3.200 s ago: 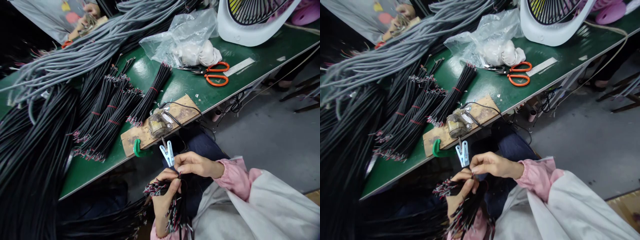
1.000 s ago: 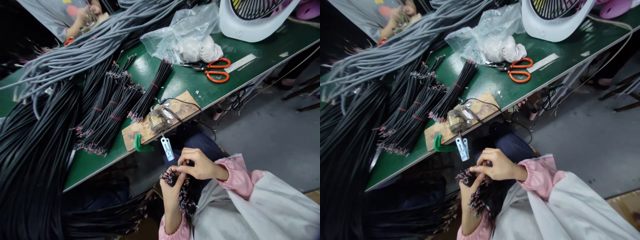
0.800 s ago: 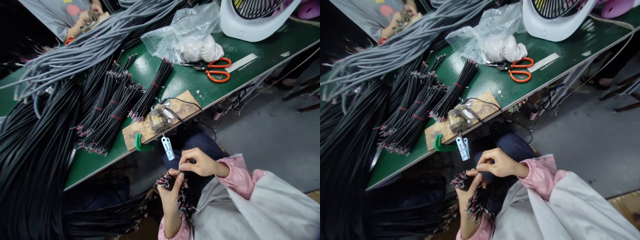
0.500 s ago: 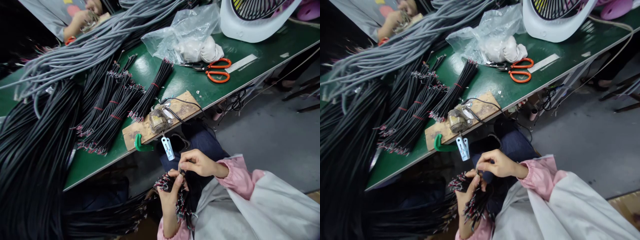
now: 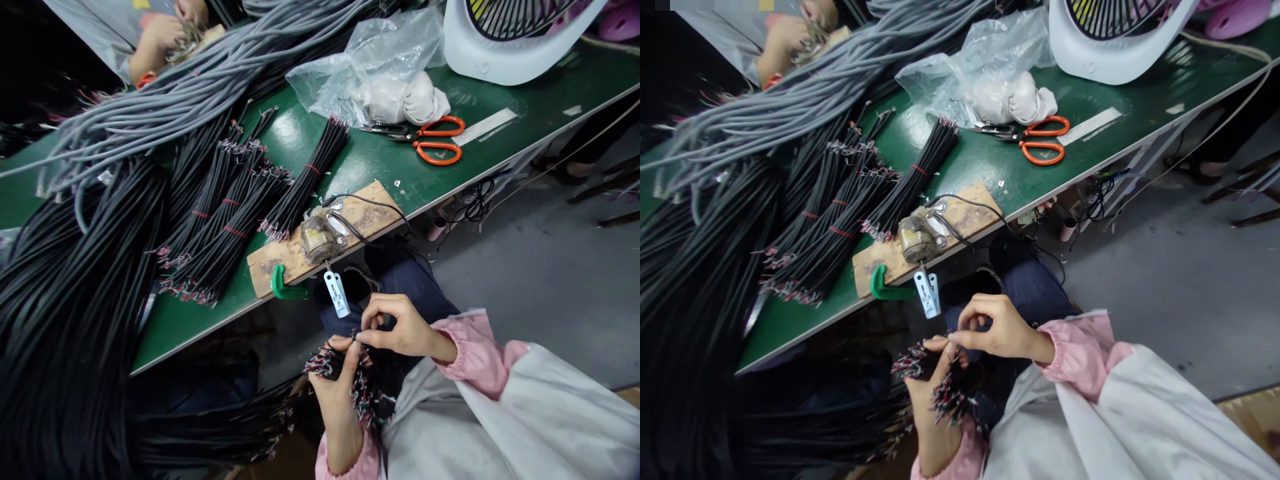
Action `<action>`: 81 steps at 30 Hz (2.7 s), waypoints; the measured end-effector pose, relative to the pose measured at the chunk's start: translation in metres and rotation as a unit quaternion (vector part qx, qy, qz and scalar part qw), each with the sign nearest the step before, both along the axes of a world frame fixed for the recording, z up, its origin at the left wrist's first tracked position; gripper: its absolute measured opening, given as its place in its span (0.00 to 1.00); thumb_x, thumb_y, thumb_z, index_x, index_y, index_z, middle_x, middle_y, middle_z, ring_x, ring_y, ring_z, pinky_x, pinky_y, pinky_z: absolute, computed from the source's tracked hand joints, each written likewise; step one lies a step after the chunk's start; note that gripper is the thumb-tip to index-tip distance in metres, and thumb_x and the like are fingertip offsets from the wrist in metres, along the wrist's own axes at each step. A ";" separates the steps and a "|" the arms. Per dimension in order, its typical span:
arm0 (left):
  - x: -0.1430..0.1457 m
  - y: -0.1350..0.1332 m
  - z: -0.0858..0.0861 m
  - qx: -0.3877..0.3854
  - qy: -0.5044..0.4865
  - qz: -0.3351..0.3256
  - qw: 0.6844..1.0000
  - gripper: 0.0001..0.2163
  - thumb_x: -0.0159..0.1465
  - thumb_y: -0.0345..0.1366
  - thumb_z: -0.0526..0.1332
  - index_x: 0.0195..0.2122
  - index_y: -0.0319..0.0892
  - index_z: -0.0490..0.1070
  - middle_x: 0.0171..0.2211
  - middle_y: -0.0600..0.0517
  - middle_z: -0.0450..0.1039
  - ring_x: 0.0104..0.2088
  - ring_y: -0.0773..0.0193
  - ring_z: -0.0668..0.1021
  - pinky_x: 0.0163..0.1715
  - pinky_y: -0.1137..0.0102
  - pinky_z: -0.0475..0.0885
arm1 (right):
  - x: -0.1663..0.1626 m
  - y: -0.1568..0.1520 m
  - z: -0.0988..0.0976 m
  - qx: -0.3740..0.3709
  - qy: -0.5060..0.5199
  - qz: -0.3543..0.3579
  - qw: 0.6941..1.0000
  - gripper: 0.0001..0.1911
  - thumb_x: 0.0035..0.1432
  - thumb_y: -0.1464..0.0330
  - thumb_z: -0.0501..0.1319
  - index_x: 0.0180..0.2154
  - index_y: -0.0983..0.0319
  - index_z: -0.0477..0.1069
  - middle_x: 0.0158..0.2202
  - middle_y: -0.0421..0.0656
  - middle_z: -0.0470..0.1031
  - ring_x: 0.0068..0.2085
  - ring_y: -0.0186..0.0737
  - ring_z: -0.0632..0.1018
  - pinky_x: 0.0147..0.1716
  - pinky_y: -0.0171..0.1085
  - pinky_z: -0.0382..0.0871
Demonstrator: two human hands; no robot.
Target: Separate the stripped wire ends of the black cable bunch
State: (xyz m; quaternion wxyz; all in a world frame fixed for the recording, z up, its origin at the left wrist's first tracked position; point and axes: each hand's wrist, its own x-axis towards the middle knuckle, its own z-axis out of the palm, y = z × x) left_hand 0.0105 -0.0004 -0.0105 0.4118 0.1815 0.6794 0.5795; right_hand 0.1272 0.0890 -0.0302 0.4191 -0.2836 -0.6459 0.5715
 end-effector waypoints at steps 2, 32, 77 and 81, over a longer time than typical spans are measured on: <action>-0.001 -0.001 -0.006 0.000 -0.003 0.022 1.000 0.10 0.48 0.35 0.73 0.28 0.40 0.73 0.26 0.56 0.73 0.26 0.68 0.75 0.29 0.74 0.70 | -0.001 -0.001 0.000 0.009 -0.003 0.012 1.000 0.11 0.51 0.64 0.68 0.29 0.66 0.74 0.26 0.40 0.70 0.27 0.32 0.70 0.27 0.31 0.64; 0.001 0.005 0.002 0.010 -0.034 -0.057 0.998 0.08 0.55 0.37 0.69 0.24 0.40 0.73 0.19 0.57 0.70 0.20 0.69 0.72 0.25 0.74 0.70 | -0.009 0.000 0.002 0.075 0.033 -0.072 0.994 0.06 0.55 0.73 0.60 0.27 0.64 0.74 0.24 0.43 0.74 0.27 0.35 0.71 0.29 0.36 0.67; -0.001 0.006 0.002 0.126 -0.060 -0.109 0.984 0.12 0.60 0.38 0.64 0.22 0.41 0.67 0.16 0.57 0.68 0.21 0.68 0.73 0.29 0.72 0.68 | -0.015 -0.002 0.000 -0.257 0.170 0.123 0.943 0.15 0.49 0.61 0.70 0.32 0.66 0.74 0.29 0.41 0.70 0.23 0.28 0.70 0.22 0.31 0.65; -0.003 0.010 -0.001 0.119 -0.088 -0.115 0.982 0.12 0.56 0.39 0.68 0.22 0.41 0.67 0.19 0.57 0.69 0.19 0.68 0.73 0.24 0.72 0.68 | -0.018 -0.005 0.000 -0.226 0.169 0.090 0.955 0.15 0.53 0.60 0.67 0.29 0.65 0.70 0.27 0.40 0.70 0.21 0.29 0.69 0.19 0.31 0.64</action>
